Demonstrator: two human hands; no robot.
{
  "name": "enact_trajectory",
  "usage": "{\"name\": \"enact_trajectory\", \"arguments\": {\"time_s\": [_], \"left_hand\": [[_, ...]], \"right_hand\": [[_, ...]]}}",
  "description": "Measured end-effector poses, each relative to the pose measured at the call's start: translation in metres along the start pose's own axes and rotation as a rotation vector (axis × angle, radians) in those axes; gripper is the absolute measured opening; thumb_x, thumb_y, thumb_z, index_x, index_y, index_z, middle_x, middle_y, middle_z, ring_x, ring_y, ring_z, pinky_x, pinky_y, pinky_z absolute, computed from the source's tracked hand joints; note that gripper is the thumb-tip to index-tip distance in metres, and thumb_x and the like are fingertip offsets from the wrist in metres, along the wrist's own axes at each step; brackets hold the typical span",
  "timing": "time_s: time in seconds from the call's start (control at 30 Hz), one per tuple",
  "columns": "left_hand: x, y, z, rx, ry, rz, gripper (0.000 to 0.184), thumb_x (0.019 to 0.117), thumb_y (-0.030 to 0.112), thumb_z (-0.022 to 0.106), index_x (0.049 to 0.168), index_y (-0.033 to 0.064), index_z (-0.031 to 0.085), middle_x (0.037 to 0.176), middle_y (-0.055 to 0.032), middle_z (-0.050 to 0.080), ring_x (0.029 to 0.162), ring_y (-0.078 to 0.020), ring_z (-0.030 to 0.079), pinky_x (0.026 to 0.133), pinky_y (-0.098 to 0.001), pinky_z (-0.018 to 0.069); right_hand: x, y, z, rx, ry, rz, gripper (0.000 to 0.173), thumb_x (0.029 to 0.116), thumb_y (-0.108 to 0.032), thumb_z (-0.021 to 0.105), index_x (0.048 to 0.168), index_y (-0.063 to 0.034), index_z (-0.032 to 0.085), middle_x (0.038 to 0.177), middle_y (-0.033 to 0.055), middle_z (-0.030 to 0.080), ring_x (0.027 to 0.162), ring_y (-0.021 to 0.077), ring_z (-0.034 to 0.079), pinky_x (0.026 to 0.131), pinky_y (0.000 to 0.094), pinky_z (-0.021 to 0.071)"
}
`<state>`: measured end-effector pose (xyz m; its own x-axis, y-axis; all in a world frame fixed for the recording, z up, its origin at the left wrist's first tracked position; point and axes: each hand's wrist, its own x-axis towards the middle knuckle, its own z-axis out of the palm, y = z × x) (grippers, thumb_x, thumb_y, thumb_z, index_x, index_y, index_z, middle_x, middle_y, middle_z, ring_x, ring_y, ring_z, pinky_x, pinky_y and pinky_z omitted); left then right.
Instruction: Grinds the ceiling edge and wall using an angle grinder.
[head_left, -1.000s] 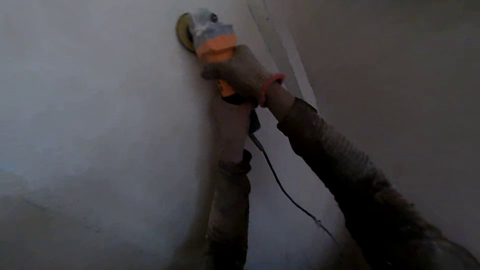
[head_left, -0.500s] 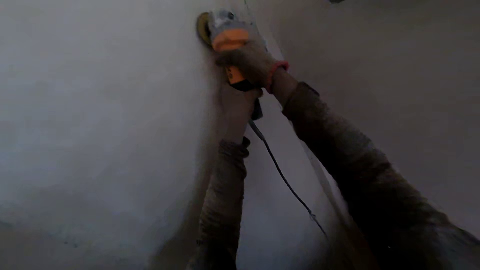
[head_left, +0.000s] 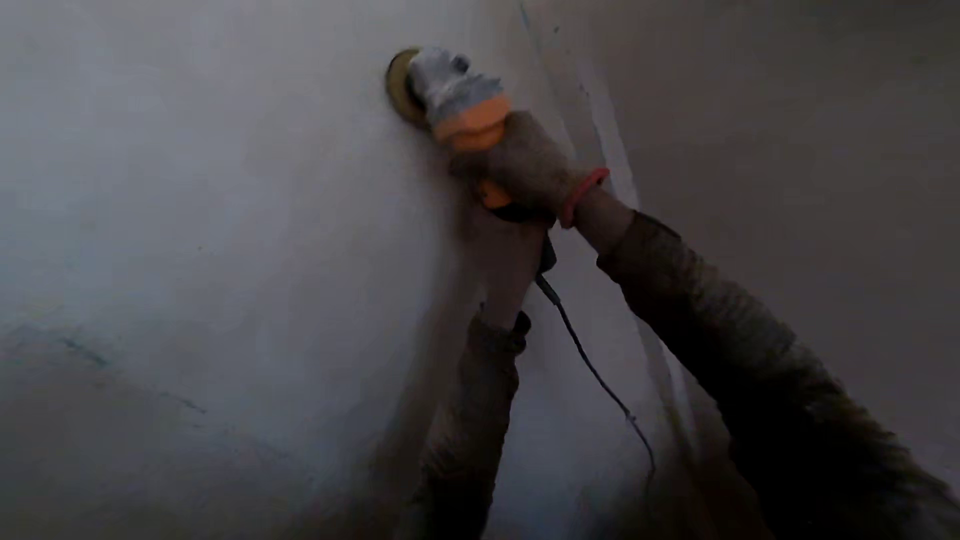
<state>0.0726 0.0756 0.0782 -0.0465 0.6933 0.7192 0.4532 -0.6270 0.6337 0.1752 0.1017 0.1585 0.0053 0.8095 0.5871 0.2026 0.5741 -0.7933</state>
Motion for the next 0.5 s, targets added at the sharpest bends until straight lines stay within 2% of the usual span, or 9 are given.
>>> {"name": "enact_trajectory", "arguments": {"time_s": [0.07,0.13,0.17,0.23,0.27,0.33,0.4,0.47,0.5], "left_hand": [[0.005,-0.001,-0.013,0.023,-0.107,-0.059,0.066,0.0806,0.023,0.086,0.136,0.01,0.052,0.104,-0.0143,0.067,0.083,-0.0257,0.067,0.064,-0.0439,0.0579],[0.005,-0.002,-0.016,0.021,-0.124,-0.09,0.064,0.0795,0.021,0.085,0.135,0.0099,0.055,0.103,-0.0143,0.069,0.082,-0.0262,0.068,0.065,-0.045,0.0592],[-0.001,0.004,-0.017,0.04,-0.114,-0.123,0.059,0.0812,0.02,0.084,0.131,0.0077,0.057,0.101,-0.013,0.069,0.083,-0.0227,0.068,0.068,-0.0421,0.0593],[-0.022,0.026,-0.027,0.031,-0.142,-0.232,0.029,0.0919,0.015,0.076,0.116,0.0023,0.064,0.09,-0.0055,0.063,0.078,-0.0078,0.061,0.07,-0.0236,0.0541],[-0.027,0.032,-0.029,0.013,-0.131,-0.246,0.025,0.0944,0.013,0.073,0.114,-0.0003,0.064,0.091,-0.005,0.061,0.079,-0.0053,0.058,0.073,-0.02,0.0521],[-0.008,0.01,-0.018,-0.006,0.039,-0.02,0.041,0.0828,0.014,0.085,0.116,0.0017,0.063,0.094,-0.0088,0.067,0.084,-0.0123,0.066,0.074,-0.0302,0.0587],[0.02,0.006,-0.025,0.074,0.014,0.018,0.067,0.0797,0.027,0.087,0.135,0.007,0.054,0.106,-0.0135,0.069,0.09,-0.0226,0.069,0.076,-0.0441,0.0599],[0.035,0.016,-0.04,0.042,-0.073,-0.045,0.065,0.0811,0.029,0.085,0.136,0.0123,0.055,0.104,-0.0124,0.069,0.084,-0.0243,0.068,0.068,-0.0444,0.0591],[0.038,0.021,-0.045,-0.004,-0.073,-0.066,0.058,0.0799,0.025,0.086,0.13,0.013,0.059,0.099,-0.0107,0.07,0.079,-0.0225,0.069,0.063,-0.0413,0.0591]], "right_hand": [[0.004,0.0,0.002,0.128,0.107,0.126,0.053,0.0802,-0.041,0.084,0.113,-0.0039,0.065,0.091,0.0097,0.071,0.077,0.021,0.071,0.069,0.0426,0.0623],[-0.003,-0.002,0.005,0.148,0.155,0.172,0.053,0.0794,-0.042,0.084,0.111,-0.0045,0.065,0.089,0.0088,0.07,0.076,0.0207,0.071,0.068,0.0426,0.0615],[-0.009,-0.004,0.007,0.121,0.128,0.15,0.051,0.08,-0.04,0.084,0.111,-0.0042,0.065,0.088,0.0088,0.07,0.076,0.0207,0.07,0.068,0.0429,0.061],[-0.014,-0.007,0.012,0.01,0.027,0.036,0.047,0.0792,-0.039,0.085,0.106,-0.005,0.067,0.084,0.0079,0.071,0.071,0.02,0.071,0.064,0.0428,0.0617],[-0.013,-0.011,0.013,-0.043,-0.024,-0.026,0.044,0.0786,-0.038,0.086,0.103,-0.0064,0.068,0.081,0.0068,0.071,0.069,0.0187,0.07,0.062,0.0416,0.0608],[-0.003,-0.02,0.013,-0.08,-0.064,-0.091,0.044,0.0788,-0.039,0.086,0.105,-0.008,0.068,0.083,0.0054,0.07,0.071,0.0169,0.069,0.063,0.0397,0.0596],[0.013,-0.032,0.011,-0.01,-0.004,-0.028,0.048,0.08,-0.039,0.085,0.109,-0.006,0.067,0.088,0.0075,0.071,0.075,0.0187,0.071,0.067,0.0412,0.0616],[0.026,-0.046,0.012,0.086,0.099,0.078,0.053,0.0799,-0.041,0.084,0.113,-0.0042,0.065,0.093,0.0091,0.07,0.08,0.0206,0.07,0.071,0.0428,0.0611],[0.029,-0.052,0.014,0.117,0.125,0.099,0.056,0.0782,-0.042,0.084,0.115,-0.0042,0.065,0.095,0.0095,0.071,0.081,0.0212,0.071,0.072,0.0435,0.0621]]}}
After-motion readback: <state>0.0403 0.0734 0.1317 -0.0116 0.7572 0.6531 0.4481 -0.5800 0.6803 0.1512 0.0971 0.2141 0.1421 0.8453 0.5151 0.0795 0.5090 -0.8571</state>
